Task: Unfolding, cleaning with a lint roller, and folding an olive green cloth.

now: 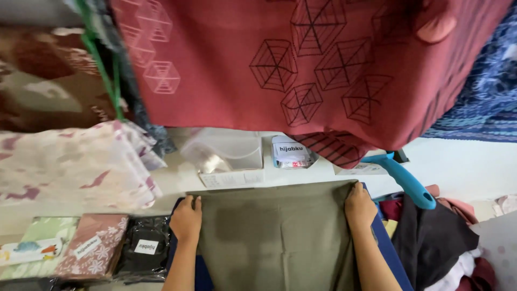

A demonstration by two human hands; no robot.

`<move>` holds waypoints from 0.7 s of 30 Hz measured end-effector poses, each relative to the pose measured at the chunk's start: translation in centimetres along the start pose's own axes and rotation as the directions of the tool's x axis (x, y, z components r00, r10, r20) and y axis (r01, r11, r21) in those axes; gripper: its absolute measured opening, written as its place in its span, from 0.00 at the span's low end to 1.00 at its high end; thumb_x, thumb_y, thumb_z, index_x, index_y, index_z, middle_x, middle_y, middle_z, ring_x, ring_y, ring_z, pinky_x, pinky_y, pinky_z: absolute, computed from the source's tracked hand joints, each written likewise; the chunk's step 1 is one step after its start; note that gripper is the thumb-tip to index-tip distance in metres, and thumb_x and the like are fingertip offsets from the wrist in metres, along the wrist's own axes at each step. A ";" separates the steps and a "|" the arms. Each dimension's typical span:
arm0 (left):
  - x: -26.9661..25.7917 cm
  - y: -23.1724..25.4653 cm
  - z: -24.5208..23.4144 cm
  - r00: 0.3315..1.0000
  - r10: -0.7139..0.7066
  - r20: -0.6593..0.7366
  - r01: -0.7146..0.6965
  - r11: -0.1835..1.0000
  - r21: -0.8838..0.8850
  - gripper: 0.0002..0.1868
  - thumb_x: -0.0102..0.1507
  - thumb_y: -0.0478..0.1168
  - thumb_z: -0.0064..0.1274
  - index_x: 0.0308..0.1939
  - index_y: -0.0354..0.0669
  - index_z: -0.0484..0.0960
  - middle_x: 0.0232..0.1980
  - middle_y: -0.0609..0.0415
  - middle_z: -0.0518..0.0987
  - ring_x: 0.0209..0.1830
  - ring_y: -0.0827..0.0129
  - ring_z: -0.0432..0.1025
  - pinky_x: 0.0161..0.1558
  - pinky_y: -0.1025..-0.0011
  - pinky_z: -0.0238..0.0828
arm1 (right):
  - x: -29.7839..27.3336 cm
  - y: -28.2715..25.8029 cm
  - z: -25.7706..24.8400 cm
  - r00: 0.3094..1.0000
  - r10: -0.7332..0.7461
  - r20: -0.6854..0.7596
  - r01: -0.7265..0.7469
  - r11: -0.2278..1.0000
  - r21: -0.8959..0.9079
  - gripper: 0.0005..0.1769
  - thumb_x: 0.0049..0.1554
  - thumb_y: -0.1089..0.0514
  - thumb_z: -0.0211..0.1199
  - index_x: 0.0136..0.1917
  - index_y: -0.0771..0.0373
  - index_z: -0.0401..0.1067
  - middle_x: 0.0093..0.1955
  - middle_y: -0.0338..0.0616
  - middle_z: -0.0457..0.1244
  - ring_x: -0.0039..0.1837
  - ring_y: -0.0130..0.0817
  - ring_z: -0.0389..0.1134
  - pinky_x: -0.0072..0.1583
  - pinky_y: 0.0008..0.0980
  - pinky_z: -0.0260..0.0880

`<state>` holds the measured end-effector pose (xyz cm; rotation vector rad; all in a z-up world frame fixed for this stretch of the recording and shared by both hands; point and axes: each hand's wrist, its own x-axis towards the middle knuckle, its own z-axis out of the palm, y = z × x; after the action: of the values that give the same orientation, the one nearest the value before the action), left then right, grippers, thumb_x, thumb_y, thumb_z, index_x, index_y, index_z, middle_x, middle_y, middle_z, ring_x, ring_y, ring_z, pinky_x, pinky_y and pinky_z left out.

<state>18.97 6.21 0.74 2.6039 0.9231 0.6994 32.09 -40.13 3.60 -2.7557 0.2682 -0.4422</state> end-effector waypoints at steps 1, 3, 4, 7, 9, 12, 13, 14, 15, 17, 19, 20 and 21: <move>0.2 0.0 0.1 1.000 0.001 0.012 -0.001 1.000 0.005 0.16 0.68 0.55 0.50 0.39 0.48 0.79 0.33 0.51 0.83 0.30 0.49 0.77 0.33 0.56 0.72 | 0.1 0.0 0.3 1.000 0.007 0.009 -0.007 1.000 -0.006 0.16 0.68 0.50 0.40 0.56 0.62 0.63 0.54 0.60 0.68 0.52 0.66 0.68 0.53 0.56 0.67; 0.3 0.1 0.1 1.000 -0.017 0.023 0.017 1.000 -0.012 0.16 0.68 0.55 0.51 0.38 0.47 0.77 0.33 0.50 0.83 0.29 0.47 0.77 0.32 0.53 0.72 | 0.3 0.1 0.6 0.999 0.007 -0.038 -0.008 0.999 -0.032 0.14 0.66 0.50 0.45 0.56 0.60 0.65 0.54 0.59 0.69 0.49 0.67 0.69 0.50 0.57 0.68; 0.3 0.0 0.2 0.999 -0.014 0.031 0.014 1.000 -0.010 0.16 0.68 0.55 0.51 0.38 0.47 0.77 0.33 0.50 0.83 0.29 0.47 0.77 0.32 0.53 0.72 | 0.3 0.1 0.7 0.999 0.014 -0.034 -0.015 0.999 -0.037 0.14 0.66 0.50 0.45 0.56 0.60 0.65 0.54 0.59 0.69 0.49 0.67 0.69 0.50 0.57 0.68; 0.3 -0.2 0.6 0.997 -0.034 0.074 0.036 0.999 -0.024 0.17 0.68 0.57 0.50 0.39 0.48 0.78 0.35 0.51 0.84 0.31 0.47 0.77 0.35 0.54 0.71 | 0.5 0.2 0.6 0.998 0.059 -0.018 -0.059 0.998 0.013 0.14 0.66 0.50 0.45 0.56 0.59 0.64 0.55 0.58 0.69 0.51 0.69 0.68 0.51 0.59 0.66; 0.2 -0.7 1.1 0.999 0.023 -0.032 -0.024 1.000 -0.014 0.17 0.68 0.56 0.52 0.43 0.48 0.80 0.35 0.53 0.84 0.31 0.50 0.77 0.33 0.56 0.72 | 0.7 0.3 0.5 0.999 0.044 0.011 -0.044 0.998 0.043 0.16 0.66 0.51 0.43 0.58 0.62 0.64 0.53 0.63 0.69 0.52 0.69 0.68 0.53 0.60 0.66; 0.7 -1.9 0.9 0.992 -0.069 0.106 0.091 0.971 -0.222 0.28 0.64 0.65 0.51 0.60 0.54 0.79 0.45 0.51 0.86 0.43 0.49 0.79 0.45 0.56 0.74 | 3.5 5.6 4.3 0.998 -0.005 0.068 0.001 0.997 0.071 0.20 0.65 0.43 0.51 0.62 0.58 0.63 0.49 0.65 0.69 0.51 0.70 0.69 0.51 0.60 0.67; 0.3 -2.3 -0.7 0.992 -0.063 0.109 0.086 0.971 -0.221 0.28 0.64 0.65 0.51 0.60 0.54 0.79 0.45 0.51 0.86 0.43 0.49 0.79 0.45 0.56 0.74 | 2.8 6.3 2.5 0.998 0.001 0.068 -0.006 0.997 0.071 0.20 0.65 0.43 0.51 0.62 0.58 0.63 0.49 0.65 0.69 0.51 0.70 0.69 0.51 0.60 0.67; -0.1 -2.7 -2.3 0.994 -0.048 0.102 0.082 0.927 -0.365 0.28 0.66 0.58 0.53 0.63 0.47 0.75 0.49 0.49 0.84 0.43 0.54 0.79 0.45 0.60 0.73 | 2.1 7.0 0.8 1.000 -0.004 0.026 0.000 0.985 0.173 0.23 0.64 0.45 0.55 0.65 0.61 0.65 0.45 0.58 0.70 0.47 0.62 0.70 0.50 0.53 0.68; -0.4 -3.0 -3.8 0.995 -0.035 0.091 0.076 0.861 -0.502 0.28 0.67 0.50 0.55 0.67 0.39 0.72 0.52 0.46 0.82 0.44 0.60 0.79 0.45 0.64 0.73 | 1.5 7.6 -0.9 1.000 -0.006 -0.019 0.011 0.962 0.273 0.26 0.62 0.47 0.60 0.68 0.64 0.66 0.40 0.50 0.70 0.44 0.54 0.71 0.50 0.46 0.69; -4.5 -5.6 -7.4 0.980 -0.080 0.182 0.144 0.915 -0.376 0.29 0.67 0.59 0.47 0.65 0.45 0.75 0.49 0.45 0.83 0.45 0.52 0.78 0.47 0.60 0.72 | -4.6 9.4 -4.7 0.997 -0.025 -0.075 0.046 0.956 0.291 0.23 0.61 0.50 0.62 0.65 0.64 0.68 0.40 0.51 0.69 0.42 0.54 0.70 0.47 0.46 0.68; -9.1 -8.1 -8.9 0.956 -0.138 0.258 0.202 0.949 -0.241 0.33 0.67 0.67 0.39 0.63 0.50 0.79 0.47 0.44 0.85 0.46 0.44 0.78 0.48 0.55 0.72 | -10.3 11.0 -7.6 0.990 -0.046 -0.135 0.086 0.947 0.309 0.20 0.59 0.54 0.64 0.62 0.65 0.69 0.39 0.52 0.68 0.40 0.55 0.69 0.45 0.47 0.68; -11.9 -9.5 -8.8 0.940 -0.147 0.308 0.201 0.968 -0.153 0.29 0.66 0.67 0.42 0.51 0.50 0.82 0.37 0.49 0.82 0.37 0.54 0.77 0.42 0.63 0.71 | -13.3 11.8 -8.5 0.999 0.034 -0.035 -0.023 0.957 0.288 0.17 0.57 0.52 0.66 0.55 0.63 0.73 0.38 0.50 0.69 0.39 0.50 0.70 0.45 0.44 0.69; -15.2 -11.1 -8.8 0.918 -0.167 0.360 0.201 0.978 -0.059 0.28 0.64 0.67 0.46 0.39 0.49 0.85 0.26 0.55 0.79 0.28 0.65 0.75 0.36 0.70 0.70 | -16.5 12.8 -9.5 0.991 0.115 0.070 -0.130 0.958 0.254 0.15 0.55 0.49 0.68 0.48 0.62 0.77 0.37 0.48 0.71 0.38 0.46 0.71 0.45 0.40 0.71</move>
<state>-1.68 5.62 -1.79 2.4062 0.9747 0.2079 11.86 -50.91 3.11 -2.4763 0.3403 -0.3418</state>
